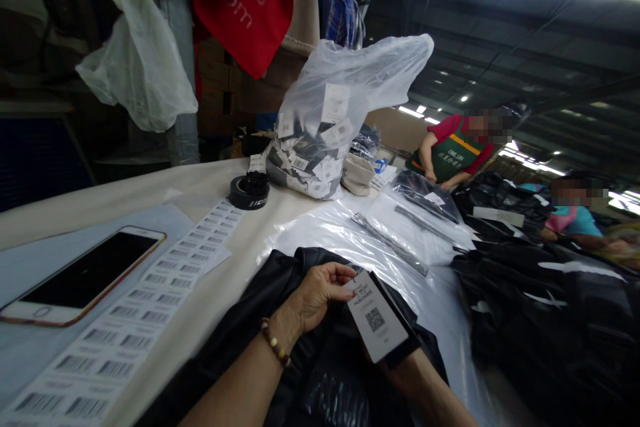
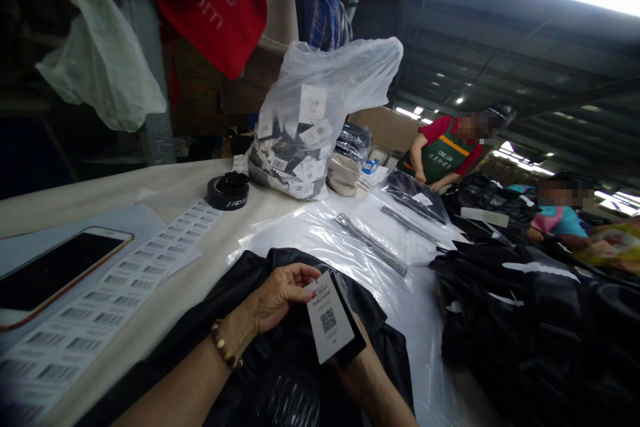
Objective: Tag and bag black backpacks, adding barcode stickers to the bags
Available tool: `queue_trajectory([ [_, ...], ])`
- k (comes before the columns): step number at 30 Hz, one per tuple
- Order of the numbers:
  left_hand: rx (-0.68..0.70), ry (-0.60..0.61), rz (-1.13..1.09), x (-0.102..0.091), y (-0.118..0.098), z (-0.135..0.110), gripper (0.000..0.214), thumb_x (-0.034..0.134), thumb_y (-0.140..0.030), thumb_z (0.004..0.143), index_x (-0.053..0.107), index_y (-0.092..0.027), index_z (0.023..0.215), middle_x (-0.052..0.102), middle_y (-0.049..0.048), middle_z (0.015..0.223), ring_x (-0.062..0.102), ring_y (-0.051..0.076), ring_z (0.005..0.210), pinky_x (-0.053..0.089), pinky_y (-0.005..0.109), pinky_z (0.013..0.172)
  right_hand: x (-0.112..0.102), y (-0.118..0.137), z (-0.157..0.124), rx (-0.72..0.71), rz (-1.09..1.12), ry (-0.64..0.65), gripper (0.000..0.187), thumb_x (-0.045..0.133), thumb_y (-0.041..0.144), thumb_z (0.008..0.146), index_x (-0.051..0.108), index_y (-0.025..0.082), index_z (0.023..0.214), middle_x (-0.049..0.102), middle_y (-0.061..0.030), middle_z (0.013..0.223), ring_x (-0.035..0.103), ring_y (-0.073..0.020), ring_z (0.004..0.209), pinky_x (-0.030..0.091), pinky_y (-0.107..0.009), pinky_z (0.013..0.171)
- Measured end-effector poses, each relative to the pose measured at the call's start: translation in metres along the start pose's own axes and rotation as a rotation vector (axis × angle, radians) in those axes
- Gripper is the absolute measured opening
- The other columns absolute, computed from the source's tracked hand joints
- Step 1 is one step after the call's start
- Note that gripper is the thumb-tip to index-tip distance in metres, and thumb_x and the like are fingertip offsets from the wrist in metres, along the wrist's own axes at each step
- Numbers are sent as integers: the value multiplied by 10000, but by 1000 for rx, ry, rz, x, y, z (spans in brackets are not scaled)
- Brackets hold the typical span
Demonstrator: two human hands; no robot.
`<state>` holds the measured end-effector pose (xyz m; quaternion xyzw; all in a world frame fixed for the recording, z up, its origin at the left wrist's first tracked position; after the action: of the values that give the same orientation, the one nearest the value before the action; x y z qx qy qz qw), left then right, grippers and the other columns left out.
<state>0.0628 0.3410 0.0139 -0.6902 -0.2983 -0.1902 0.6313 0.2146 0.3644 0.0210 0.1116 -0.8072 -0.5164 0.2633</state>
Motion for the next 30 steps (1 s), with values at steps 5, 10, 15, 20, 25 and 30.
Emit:
queue_trajectory([
  [5,-107,-46,-63,-7,-2,1,340,607,-56,452,633,-99,788,633,40,685,584,127,601,443,242,604,-14,15,-2,126,-172,-46,410,762,488,511,560,153,633,403,72,476,243,-6,375,113,-163,377],
  [10,-159,-101,-55,-11,-7,0,329,535,-19,471,631,-96,777,591,18,577,541,115,477,407,216,479,-23,23,-5,163,-391,-65,405,710,532,633,623,151,737,451,68,480,291,-24,378,162,-183,376],
  [15,-251,-120,-77,-14,-9,-2,280,526,-3,536,614,-84,789,605,42,574,563,136,466,436,220,457,-28,22,-6,79,-517,-51,479,712,576,600,673,141,796,602,17,617,475,-87,549,337,-216,518],
  [20,-319,-140,-140,-13,-11,1,202,506,26,635,575,-79,793,638,72,637,599,128,500,486,210,503,-28,18,-4,2,-544,-75,522,663,629,616,672,160,846,609,23,629,472,-91,547,343,-224,520],
  [25,-330,-164,-172,-12,-12,5,181,456,51,681,547,-85,757,608,52,579,583,115,465,492,198,489,-23,16,-3,-99,-567,-95,473,677,596,624,668,173,836,620,23,655,496,-99,575,369,-222,532],
  [30,-326,-175,-168,-11,-11,6,193,448,62,687,549,-78,774,624,69,596,588,120,454,497,199,485,-22,16,-3,-132,-559,-113,422,686,558,642,679,183,835,627,24,658,498,-96,569,371,-213,516],
])
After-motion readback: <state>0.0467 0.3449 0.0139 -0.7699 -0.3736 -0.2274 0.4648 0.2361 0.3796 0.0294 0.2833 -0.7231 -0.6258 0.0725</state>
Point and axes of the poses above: each hand's wrist, its own z-axis towards the middle knuckle, its own x-axis out of the palm, y = z × x, the point moved 1 cm from there along z, towards the middle knuckle
